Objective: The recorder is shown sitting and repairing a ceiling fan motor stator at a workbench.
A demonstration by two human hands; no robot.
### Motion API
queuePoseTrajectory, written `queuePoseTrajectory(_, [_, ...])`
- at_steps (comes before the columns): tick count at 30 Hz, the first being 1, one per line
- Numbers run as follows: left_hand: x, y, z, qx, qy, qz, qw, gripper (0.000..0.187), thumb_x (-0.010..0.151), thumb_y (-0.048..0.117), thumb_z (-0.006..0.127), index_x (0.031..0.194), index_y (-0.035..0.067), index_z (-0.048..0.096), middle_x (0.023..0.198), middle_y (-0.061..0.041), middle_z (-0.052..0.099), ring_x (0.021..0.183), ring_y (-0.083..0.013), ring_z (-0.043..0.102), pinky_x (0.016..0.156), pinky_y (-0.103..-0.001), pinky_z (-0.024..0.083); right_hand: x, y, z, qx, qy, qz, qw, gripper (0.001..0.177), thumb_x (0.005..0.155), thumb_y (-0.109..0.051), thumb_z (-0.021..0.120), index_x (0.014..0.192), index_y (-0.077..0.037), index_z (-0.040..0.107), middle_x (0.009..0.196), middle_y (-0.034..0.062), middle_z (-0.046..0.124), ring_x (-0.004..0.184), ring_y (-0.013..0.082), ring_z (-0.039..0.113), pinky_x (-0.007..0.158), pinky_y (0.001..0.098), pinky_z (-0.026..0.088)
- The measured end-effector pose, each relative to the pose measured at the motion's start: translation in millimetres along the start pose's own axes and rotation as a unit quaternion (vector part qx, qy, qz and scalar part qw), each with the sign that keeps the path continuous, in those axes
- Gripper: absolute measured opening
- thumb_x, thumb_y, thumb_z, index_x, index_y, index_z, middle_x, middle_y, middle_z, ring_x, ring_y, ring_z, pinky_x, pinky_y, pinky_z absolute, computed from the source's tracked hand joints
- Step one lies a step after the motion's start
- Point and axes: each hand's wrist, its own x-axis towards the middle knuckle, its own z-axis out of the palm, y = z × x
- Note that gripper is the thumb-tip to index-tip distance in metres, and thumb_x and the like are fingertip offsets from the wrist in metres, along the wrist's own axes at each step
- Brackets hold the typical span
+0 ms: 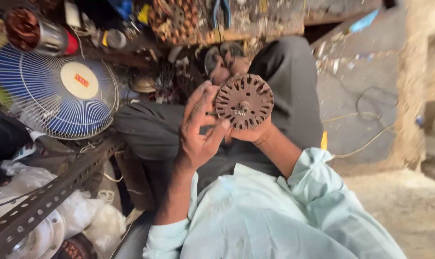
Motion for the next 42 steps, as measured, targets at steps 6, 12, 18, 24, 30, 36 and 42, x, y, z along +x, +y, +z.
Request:
queuePoseTrajectory(6, [8, 4, 8, 0.045, -0.009, 0.008, 0.999, 0.043, 0.098, -0.004, 0.07, 0.139, 0.001, 0.06, 0.156, -0.016, 0.048, 0.131, -0.0267, 0.068, 0.09, -0.03, 0.064, -2, -4, 13, 0.05, -0.011, -0.017, 0.999, 0.052, 0.114, -0.045, 0.042, 0.153, -0.012, 0.051, 0.157, 0.0137, 0.051, 0.145, 0.0282, 0.051, 0.118, 0.0457, 0.049])
queuePoseTrajectory(12, [8, 6, 10, 0.044, -0.006, 0.014, 0.999, 0.044, 0.096, -0.007, 0.071, 0.138, 0.002, 0.06, 0.154, -0.017, 0.047, 0.132, -0.0273, 0.067, 0.091, -0.03, 0.063, -3, -4, 13, -0.014, -0.023, -0.048, 0.999, 0.049, 0.114, -0.042, 0.044, 0.153, -0.014, 0.051, 0.158, 0.0145, 0.049, 0.145, 0.0282, 0.05, 0.121, 0.0448, 0.048])
queuePoseTrajectory(18, [6, 6, 7, 0.041, -0.006, 0.007, 0.999, 0.046, 0.094, -0.006, 0.073, 0.137, 0.003, 0.061, 0.155, -0.017, 0.047, 0.13, -0.0266, 0.068, 0.091, -0.029, 0.063, -3, -5, 6, -0.016, -0.051, -0.037, 0.998, 0.044, 0.114, -0.041, 0.045, 0.15, -0.016, 0.052, 0.159, 0.0129, 0.047, 0.144, 0.0265, 0.051, 0.12, 0.0463, 0.049])
queuePoseTrajectory(24, [3, 2, 5, 0.068, -0.006, 0.004, 0.998, 0.045, 0.093, -0.003, 0.075, 0.135, 0.004, 0.062, 0.155, -0.017, 0.047, 0.133, -0.0281, 0.065, 0.092, -0.029, 0.065, -16, -9, -20, -0.058, -0.022, -0.047, 0.997, 0.053, 0.113, -0.046, 0.048, 0.156, -0.017, 0.049, 0.157, 0.01, 0.048, 0.143, 0.0266, 0.051, 0.116, 0.0444, 0.05])
queuePoseTrajectory(30, [27, 37, -9, 0.088, -0.018, 0.066, 0.994, 0.056, 0.086, 0.004, 0.079, 0.137, 0.004, 0.055, 0.146, -0.019, 0.05, 0.134, -0.0337, 0.059, 0.111, -0.048, 0.051, -40, -11, -50, -0.549, -0.009, -0.07, 0.833, 0.059, 0.105, -0.039, 0.065, 0.156, -0.017, 0.044, 0.155, 0.0078, 0.046, 0.145, 0.0261, 0.044, 0.125, 0.0437, 0.041])
queuePoseTrajectory(36, [33, 34, -17, 0.073, -0.163, 0.101, 0.979, 0.066, 0.085, 0.003, 0.083, 0.144, 0.006, 0.053, 0.134, -0.013, 0.065, 0.128, -0.0323, 0.061, 0.113, -0.047, 0.05, -40, -5, -57, -0.352, 0.049, 0.041, 0.934, 0.053, 0.102, -0.02, 0.071, 0.146, 0.001, 0.051, 0.137, 0.018, 0.061, 0.125, 0.0305, 0.064, 0.108, 0.0432, 0.055])
queuePoseTrajectory(42, [28, 29, -20, -0.005, -0.211, 0.073, 0.975, 0.071, 0.083, 0.0, 0.081, 0.146, 0.007, 0.052, 0.13, -0.011, 0.066, 0.127, -0.0316, 0.062, 0.111, -0.043, 0.053, -39, -8, -52, -0.414, 0.037, 0.056, 0.908, 0.05, 0.1, -0.028, 0.068, 0.136, 0.006, 0.058, 0.122, 0.02, 0.066, 0.114, 0.0297, 0.068, 0.096, 0.0396, 0.06])
